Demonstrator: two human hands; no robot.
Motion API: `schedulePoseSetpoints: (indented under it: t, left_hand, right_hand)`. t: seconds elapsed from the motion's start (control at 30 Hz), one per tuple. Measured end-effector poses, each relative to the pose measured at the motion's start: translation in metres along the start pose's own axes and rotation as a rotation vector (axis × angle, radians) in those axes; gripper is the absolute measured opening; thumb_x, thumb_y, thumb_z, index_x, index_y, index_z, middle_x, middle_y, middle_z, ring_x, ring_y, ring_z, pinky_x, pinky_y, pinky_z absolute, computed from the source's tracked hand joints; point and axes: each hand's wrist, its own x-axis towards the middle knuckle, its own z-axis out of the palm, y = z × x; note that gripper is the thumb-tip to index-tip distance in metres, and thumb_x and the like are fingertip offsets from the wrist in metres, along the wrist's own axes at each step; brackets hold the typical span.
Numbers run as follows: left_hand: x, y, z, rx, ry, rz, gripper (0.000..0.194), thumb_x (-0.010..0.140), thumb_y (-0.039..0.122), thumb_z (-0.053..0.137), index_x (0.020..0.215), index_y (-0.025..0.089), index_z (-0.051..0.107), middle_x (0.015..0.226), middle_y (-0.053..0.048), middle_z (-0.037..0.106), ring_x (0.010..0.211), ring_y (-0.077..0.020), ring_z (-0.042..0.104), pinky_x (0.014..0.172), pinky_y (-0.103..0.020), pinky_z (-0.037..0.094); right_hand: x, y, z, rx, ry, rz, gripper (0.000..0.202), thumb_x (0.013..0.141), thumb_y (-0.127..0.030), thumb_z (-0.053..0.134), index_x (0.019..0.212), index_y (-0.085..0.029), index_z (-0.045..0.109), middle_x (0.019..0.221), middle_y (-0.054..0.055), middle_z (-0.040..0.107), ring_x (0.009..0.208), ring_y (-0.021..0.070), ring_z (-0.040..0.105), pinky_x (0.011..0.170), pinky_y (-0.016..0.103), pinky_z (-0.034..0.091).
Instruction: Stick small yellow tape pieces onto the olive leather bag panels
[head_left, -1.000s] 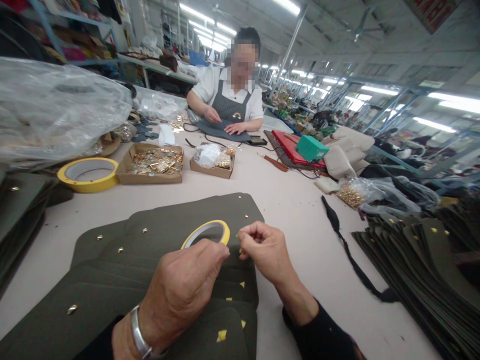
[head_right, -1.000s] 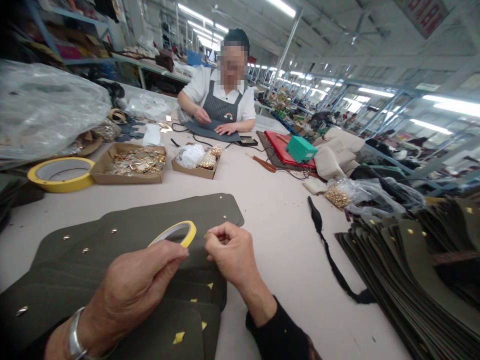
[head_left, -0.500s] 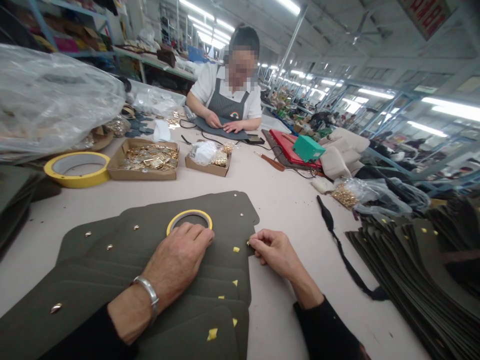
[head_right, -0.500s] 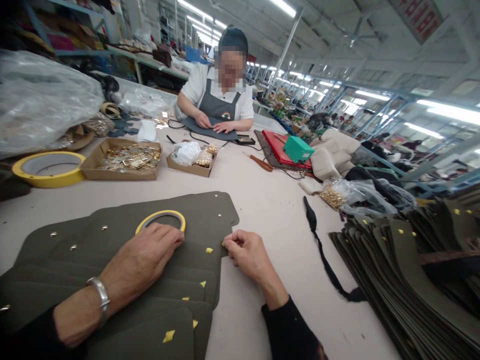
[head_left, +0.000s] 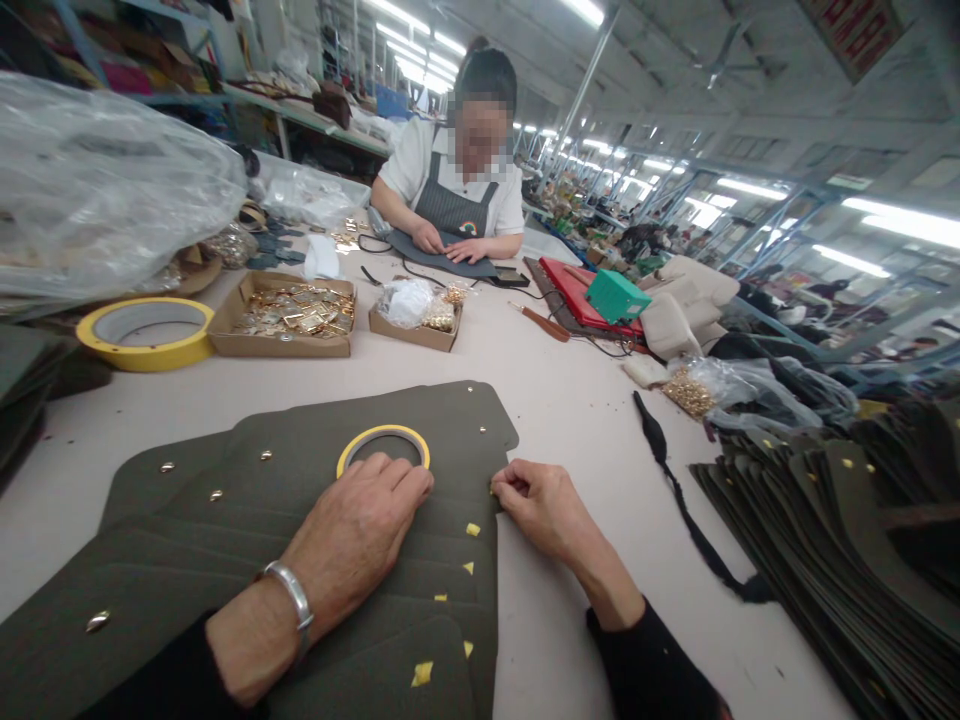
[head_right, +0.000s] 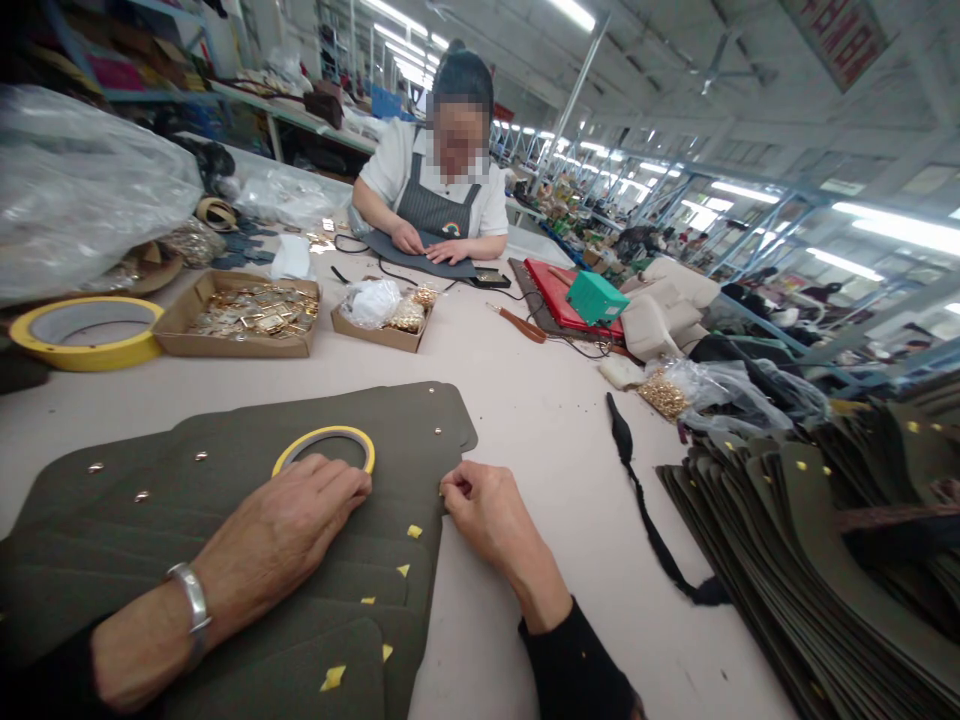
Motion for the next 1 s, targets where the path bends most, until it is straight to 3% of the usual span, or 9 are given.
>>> schedulePoseSetpoints:
  t: [0.1, 0.23, 0.33, 0.47, 0.53, 0.63, 0.77, 0.93, 1.0]
  left_hand:
    - [0.0, -0.001, 0.001, 0.022, -0.023, 0.008, 0.019, 0.093, 0.015, 0.04, 0.087, 0.02, 0.058, 0.08, -0.004, 0.057, 0.076, -0.0212, 0.05, 0.07, -0.035, 0.041]
    - [0.001, -0.001, 0.001, 0.043, -0.036, 0.017, 0.019, 0.093, 0.013, 0.04, 0.087, 0.019, 0.058, 0.08, -0.004, 0.057, 0.075, -0.0222, 0.05, 0.069, -0.036, 0.042]
    - [0.0, -0.001, -0.001, 0.039, -0.033, 0.012, 0.019, 0.092, 0.012, 0.04, 0.087, 0.019, 0.058, 0.08, -0.004, 0.057, 0.075, -0.0215, 0.05, 0.069, -0.035, 0.041]
    - [0.0, -0.001, -0.002, 0.026, -0.026, 0.008, 0.02, 0.092, 0.012, 0.04, 0.086, 0.019, 0.058, 0.079, -0.004, 0.057, 0.075, -0.021, 0.05, 0.069, -0.035, 0.041]
    - [0.0, -0.001, -0.002, 0.012, -0.019, 0.012, 0.02, 0.092, 0.013, 0.04, 0.086, 0.02, 0.058, 0.079, -0.004, 0.057, 0.075, -0.0209, 0.051, 0.069, -0.034, 0.042]
    - [-0.001, -0.001, -0.004, -0.009, -0.003, 0.026, 0.02, 0.093, 0.016, 0.04, 0.085, 0.02, 0.058, 0.078, -0.003, 0.058, 0.074, -0.0209, 0.052, 0.069, -0.035, 0.043]
    - [-0.006, 0.0, -0.01, -0.07, 0.081, 0.063, 0.023, 0.095, 0.017, 0.036, 0.088, 0.02, 0.059, 0.079, -0.004, 0.062, 0.074, -0.0193, 0.058, 0.071, -0.034, 0.048]
    - [-0.007, -0.001, -0.016, -0.179, 0.199, 0.105, 0.026, 0.095, 0.017, 0.036, 0.106, 0.02, 0.06, 0.092, -0.003, 0.071, 0.081, -0.0157, 0.067, 0.072, -0.027, 0.055]
    - [-0.007, 0.0, -0.017, -0.223, 0.238, 0.096, 0.025, 0.095, 0.02, 0.039, 0.108, 0.021, 0.06, 0.097, -0.002, 0.073, 0.084, -0.0144, 0.069, 0.076, -0.025, 0.056]
  right_hand:
    - [0.001, 0.001, -0.001, -0.092, -0.019, -0.019, 0.014, 0.079, -0.012, 0.057, 0.078, -0.018, 0.07, 0.063, -0.001, 0.067, 0.058, 0.0129, 0.061, 0.058, 0.022, 0.041]
    - [-0.003, 0.009, -0.006, -0.08, 0.076, -0.058, 0.031, 0.082, -0.021, 0.064, 0.113, -0.017, 0.062, 0.061, -0.004, 0.064, 0.055, 0.014, 0.06, 0.059, 0.024, 0.044]
    - [-0.008, 0.012, -0.011, -0.061, 0.095, -0.23, 0.012, 0.086, -0.017, 0.058, 0.095, -0.017, 0.065, 0.072, 0.001, 0.066, 0.064, 0.0135, 0.062, 0.063, 0.024, 0.047]
    - [-0.009, 0.008, -0.009, -0.236, -0.006, -0.393, 0.017, 0.084, -0.009, 0.053, 0.087, -0.017, 0.068, 0.078, 0.005, 0.065, 0.072, 0.0159, 0.061, 0.068, 0.026, 0.047]
    - [-0.006, 0.002, -0.005, -0.305, -0.013, -0.351, 0.018, 0.082, -0.008, 0.053, 0.086, -0.016, 0.069, 0.078, 0.006, 0.066, 0.071, 0.0165, 0.062, 0.068, 0.026, 0.047]
    - [0.0, -0.008, 0.0, -0.352, -0.015, -0.201, 0.021, 0.079, -0.007, 0.053, 0.068, -0.018, 0.067, 0.066, 0.004, 0.066, 0.061, 0.0149, 0.06, 0.062, 0.023, 0.043]
    - [0.005, -0.013, 0.001, -0.283, 0.013, -0.022, 0.021, 0.075, -0.008, 0.055, 0.06, -0.018, 0.066, 0.058, 0.003, 0.066, 0.055, 0.0139, 0.058, 0.054, 0.023, 0.036]
    - [0.0, -0.008, -0.005, -0.07, -0.172, -0.046, 0.022, 0.077, -0.013, 0.055, 0.058, -0.017, 0.066, 0.049, -0.003, 0.058, 0.044, 0.0095, 0.048, 0.043, 0.021, 0.028]
    - [-0.003, -0.013, -0.007, 0.007, -0.125, -0.101, 0.022, 0.079, -0.013, 0.055, 0.062, -0.017, 0.068, 0.052, -0.003, 0.06, 0.047, 0.0098, 0.051, 0.045, 0.02, 0.032]
